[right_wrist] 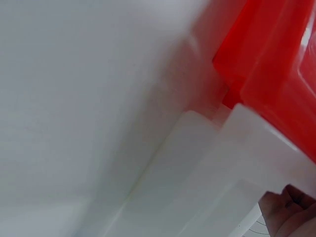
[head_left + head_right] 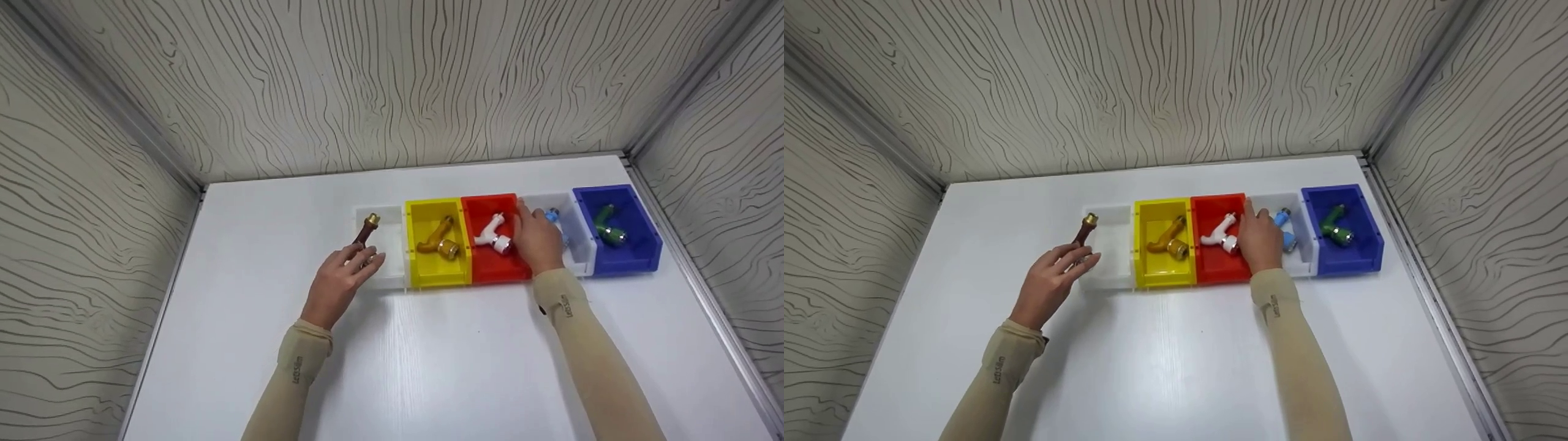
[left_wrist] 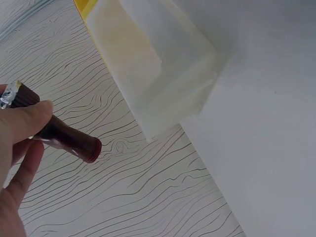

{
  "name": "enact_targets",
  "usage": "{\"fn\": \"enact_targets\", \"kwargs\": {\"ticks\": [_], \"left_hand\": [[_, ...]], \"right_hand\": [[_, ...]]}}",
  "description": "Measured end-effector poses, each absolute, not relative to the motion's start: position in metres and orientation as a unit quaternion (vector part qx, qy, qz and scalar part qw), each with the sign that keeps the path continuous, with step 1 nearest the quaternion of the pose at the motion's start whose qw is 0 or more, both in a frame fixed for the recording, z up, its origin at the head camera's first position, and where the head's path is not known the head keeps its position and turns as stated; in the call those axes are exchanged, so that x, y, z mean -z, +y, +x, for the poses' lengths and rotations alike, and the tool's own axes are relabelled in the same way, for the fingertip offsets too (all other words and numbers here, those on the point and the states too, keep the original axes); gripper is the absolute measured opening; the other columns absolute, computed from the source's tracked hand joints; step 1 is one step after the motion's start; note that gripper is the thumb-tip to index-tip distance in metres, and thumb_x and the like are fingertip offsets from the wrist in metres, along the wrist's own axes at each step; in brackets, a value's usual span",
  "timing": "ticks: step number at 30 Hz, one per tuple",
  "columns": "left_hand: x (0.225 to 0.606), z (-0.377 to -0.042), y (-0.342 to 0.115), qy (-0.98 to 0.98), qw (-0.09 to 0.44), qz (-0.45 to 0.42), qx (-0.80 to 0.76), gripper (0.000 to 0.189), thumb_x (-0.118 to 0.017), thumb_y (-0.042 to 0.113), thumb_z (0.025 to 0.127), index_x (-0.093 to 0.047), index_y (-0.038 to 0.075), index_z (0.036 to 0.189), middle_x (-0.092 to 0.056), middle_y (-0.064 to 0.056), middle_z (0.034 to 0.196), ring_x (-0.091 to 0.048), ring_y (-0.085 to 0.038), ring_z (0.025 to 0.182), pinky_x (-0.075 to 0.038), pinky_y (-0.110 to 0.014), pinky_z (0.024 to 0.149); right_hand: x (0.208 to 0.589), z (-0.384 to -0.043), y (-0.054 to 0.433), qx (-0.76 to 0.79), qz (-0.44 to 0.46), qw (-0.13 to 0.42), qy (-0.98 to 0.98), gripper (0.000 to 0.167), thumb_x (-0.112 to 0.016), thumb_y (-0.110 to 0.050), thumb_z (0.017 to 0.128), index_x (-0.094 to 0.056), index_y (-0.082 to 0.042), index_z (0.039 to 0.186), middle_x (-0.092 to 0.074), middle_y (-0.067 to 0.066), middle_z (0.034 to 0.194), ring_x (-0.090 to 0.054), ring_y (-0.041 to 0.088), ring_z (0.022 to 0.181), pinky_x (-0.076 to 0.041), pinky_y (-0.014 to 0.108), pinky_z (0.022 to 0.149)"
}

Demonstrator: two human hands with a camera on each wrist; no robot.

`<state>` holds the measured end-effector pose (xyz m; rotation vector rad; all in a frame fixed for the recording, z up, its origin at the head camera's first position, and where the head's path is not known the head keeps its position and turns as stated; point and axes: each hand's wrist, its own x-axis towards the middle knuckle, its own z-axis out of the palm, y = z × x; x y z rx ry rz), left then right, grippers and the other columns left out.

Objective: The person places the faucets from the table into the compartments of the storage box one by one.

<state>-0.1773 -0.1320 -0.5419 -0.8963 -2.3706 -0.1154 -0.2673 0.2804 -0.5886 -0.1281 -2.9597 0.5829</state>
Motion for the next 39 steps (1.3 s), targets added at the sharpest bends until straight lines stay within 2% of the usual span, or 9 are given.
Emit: {"fn": "enact_targets", "kwargs": {"ticks": [4, 8, 19, 26, 34, 39], "left_hand": [[0.546, -0.185, -0.123, -0.893, 0.286, -0.346, 0.032, 0.052, -0.082, 0.002, 0.085, -0.071, 0.022, 0.132, -0.072, 0.002, 0.128, -0.066, -0.02, 0.117, -0.061, -0.034, 0.094], [0.551, -0.195, -0.112, -0.893, 0.274, -0.357, 0.031, 0.048, -0.079, 0.002, 0.087, -0.071, 0.022, 0.131, -0.071, 0.003, 0.129, -0.066, -0.021, 0.12, -0.059, -0.035, 0.098], [0.564, -0.215, -0.094, -0.896, 0.268, -0.353, -0.017, 0.045, -0.078, 0.004, 0.089, -0.068, 0.022, 0.129, -0.069, 0.003, 0.127, -0.064, -0.019, 0.119, -0.059, -0.033, 0.095], [0.573, -0.219, -0.093, -0.902, 0.273, -0.333, -0.037, 0.041, -0.076, 0.002, 0.091, -0.07, 0.02, 0.128, -0.069, 0.001, 0.123, -0.064, -0.02, 0.114, -0.059, -0.034, 0.088], [0.578, -0.224, -0.09, -0.911, 0.25, -0.327, -0.025, 0.038, -0.076, 0.001, 0.091, -0.072, 0.018, 0.126, -0.069, 0.002, 0.121, -0.065, -0.022, 0.11, -0.06, -0.034, 0.089], [0.58, -0.228, -0.091, -0.914, 0.242, -0.325, -0.022, 0.037, -0.076, 0.0, 0.091, -0.073, 0.016, 0.124, -0.071, 0.0, 0.119, -0.066, -0.022, 0.107, -0.061, -0.035, 0.089]], "right_hand": [[0.591, -0.267, 0.282, -0.185, -0.037, 0.079, -0.979, 0.049, -0.046, -0.023, 0.109, -0.047, -0.006, 0.155, -0.059, 0.033, 0.109, -0.062, 0.051, 0.081, -0.055, 0.065, 0.075], [0.59, -0.267, 0.282, -0.189, -0.041, 0.068, -0.979, 0.05, -0.044, -0.024, 0.11, -0.045, -0.006, 0.156, -0.058, 0.033, 0.111, -0.062, 0.051, 0.083, -0.055, 0.065, 0.077], [0.588, -0.266, 0.283, -0.196, -0.048, 0.055, -0.978, 0.051, -0.043, -0.026, 0.11, -0.043, -0.008, 0.158, -0.058, 0.031, 0.112, -0.061, 0.05, 0.086, -0.055, 0.064, 0.081], [0.589, -0.267, 0.281, -0.201, -0.054, 0.035, -0.978, 0.053, -0.041, -0.029, 0.111, -0.039, -0.01, 0.16, -0.057, 0.029, 0.116, -0.06, 0.048, 0.089, -0.055, 0.064, 0.086], [0.592, -0.265, 0.282, -0.193, -0.035, 0.086, -0.977, 0.049, -0.045, -0.025, 0.109, -0.047, -0.006, 0.155, -0.059, 0.031, 0.109, -0.061, 0.051, 0.082, -0.055, 0.065, 0.077], [0.591, -0.268, 0.279, -0.195, -0.043, 0.068, -0.978, 0.051, -0.044, -0.027, 0.11, -0.044, -0.008, 0.157, -0.058, 0.029, 0.111, -0.06, 0.048, 0.085, -0.055, 0.064, 0.081]]}}
